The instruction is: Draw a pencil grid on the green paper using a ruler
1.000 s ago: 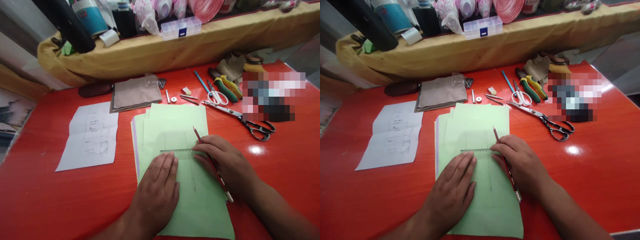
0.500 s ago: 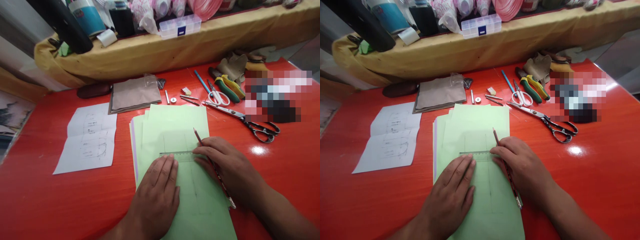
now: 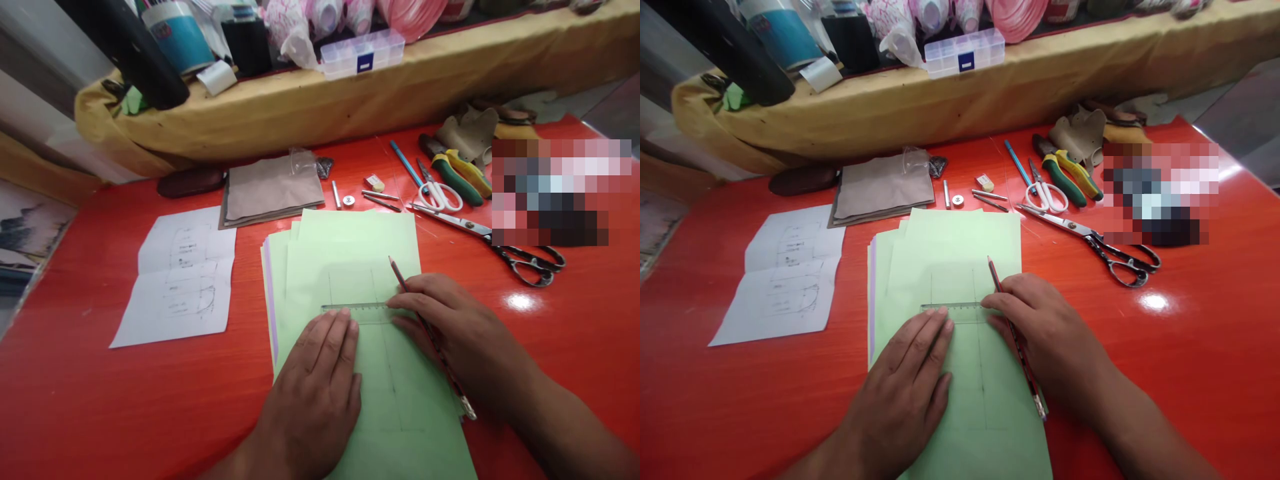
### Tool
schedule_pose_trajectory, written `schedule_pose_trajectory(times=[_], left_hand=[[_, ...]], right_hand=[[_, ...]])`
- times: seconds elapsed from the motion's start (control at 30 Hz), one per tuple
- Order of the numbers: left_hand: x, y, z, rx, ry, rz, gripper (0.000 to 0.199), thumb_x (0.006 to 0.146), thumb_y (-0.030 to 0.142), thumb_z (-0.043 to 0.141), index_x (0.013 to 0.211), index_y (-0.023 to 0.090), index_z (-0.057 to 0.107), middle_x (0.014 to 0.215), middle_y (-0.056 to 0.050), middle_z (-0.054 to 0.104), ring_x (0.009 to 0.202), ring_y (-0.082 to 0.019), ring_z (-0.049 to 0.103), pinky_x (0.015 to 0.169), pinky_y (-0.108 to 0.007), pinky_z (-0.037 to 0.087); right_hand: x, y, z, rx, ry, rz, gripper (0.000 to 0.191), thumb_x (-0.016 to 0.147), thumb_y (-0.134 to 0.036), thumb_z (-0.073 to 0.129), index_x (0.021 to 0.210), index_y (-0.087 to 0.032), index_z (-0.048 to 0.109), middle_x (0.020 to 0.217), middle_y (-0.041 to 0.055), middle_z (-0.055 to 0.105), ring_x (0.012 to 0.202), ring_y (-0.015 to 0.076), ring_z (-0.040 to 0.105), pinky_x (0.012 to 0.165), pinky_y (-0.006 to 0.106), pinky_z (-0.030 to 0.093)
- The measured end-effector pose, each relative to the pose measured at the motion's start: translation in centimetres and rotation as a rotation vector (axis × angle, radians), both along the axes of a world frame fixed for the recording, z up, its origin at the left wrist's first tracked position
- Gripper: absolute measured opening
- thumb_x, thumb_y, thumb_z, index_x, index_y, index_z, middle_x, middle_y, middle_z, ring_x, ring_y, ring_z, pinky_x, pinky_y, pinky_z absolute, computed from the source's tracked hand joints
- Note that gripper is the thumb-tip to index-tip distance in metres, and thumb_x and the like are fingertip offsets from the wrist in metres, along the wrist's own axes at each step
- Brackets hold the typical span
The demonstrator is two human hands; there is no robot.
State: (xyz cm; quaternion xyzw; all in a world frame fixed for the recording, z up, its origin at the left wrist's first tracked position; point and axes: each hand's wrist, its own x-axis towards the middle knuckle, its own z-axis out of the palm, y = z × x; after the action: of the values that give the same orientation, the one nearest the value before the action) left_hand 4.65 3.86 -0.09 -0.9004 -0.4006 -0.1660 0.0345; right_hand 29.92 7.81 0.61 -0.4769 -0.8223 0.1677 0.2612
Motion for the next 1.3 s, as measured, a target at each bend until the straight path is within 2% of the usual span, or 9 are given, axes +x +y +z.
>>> schedule_pose_trajectory(times=[0.37,0.8,1.3], left_hand=[[-0.15,-0.19,-0.23,-0.022,-0.003,-0.007,0.047,0.108,0.02,0.047,0.149,0.0,0.058,0.154,-0.019,0.06,0.145,-0.033,0.053,0.12,-0.047,0.047],[-0.04,-0.2,-0.32,-0.017,-0.002,-0.015,0.048,0.108,0.021,0.045,0.149,-0.001,0.057,0.154,-0.021,0.058,0.145,-0.034,0.052,0.119,-0.049,0.049],[-0.23,-0.11,-0.11,-0.027,0.005,-0.023,0.048,0.107,0.022,0.048,0.149,0.0,0.057,0.155,-0.02,0.058,0.146,-0.033,0.051,0.121,-0.047,0.049]], right_hand=[[-0.17,0.0,0.37,-0.017,0.011,-0.022,0.015,0.108,-0.02,0.059,0.111,-0.023,0.073,0.108,0.0109,0.074,0.098,0.0266,0.071,0.081,0.04,0.058],[-0.07,0.03,0.64,-0.025,0.009,0.011,0.013,0.107,-0.02,0.061,0.114,-0.019,0.072,0.109,0.011,0.071,0.099,0.0251,0.068,0.085,0.039,0.058],[-0.13,0.23,0.59,-0.004,0.022,-0.001,0.013,0.106,-0.021,0.062,0.112,-0.022,0.074,0.106,0.0102,0.073,0.097,0.0253,0.071,0.084,0.039,0.059]])
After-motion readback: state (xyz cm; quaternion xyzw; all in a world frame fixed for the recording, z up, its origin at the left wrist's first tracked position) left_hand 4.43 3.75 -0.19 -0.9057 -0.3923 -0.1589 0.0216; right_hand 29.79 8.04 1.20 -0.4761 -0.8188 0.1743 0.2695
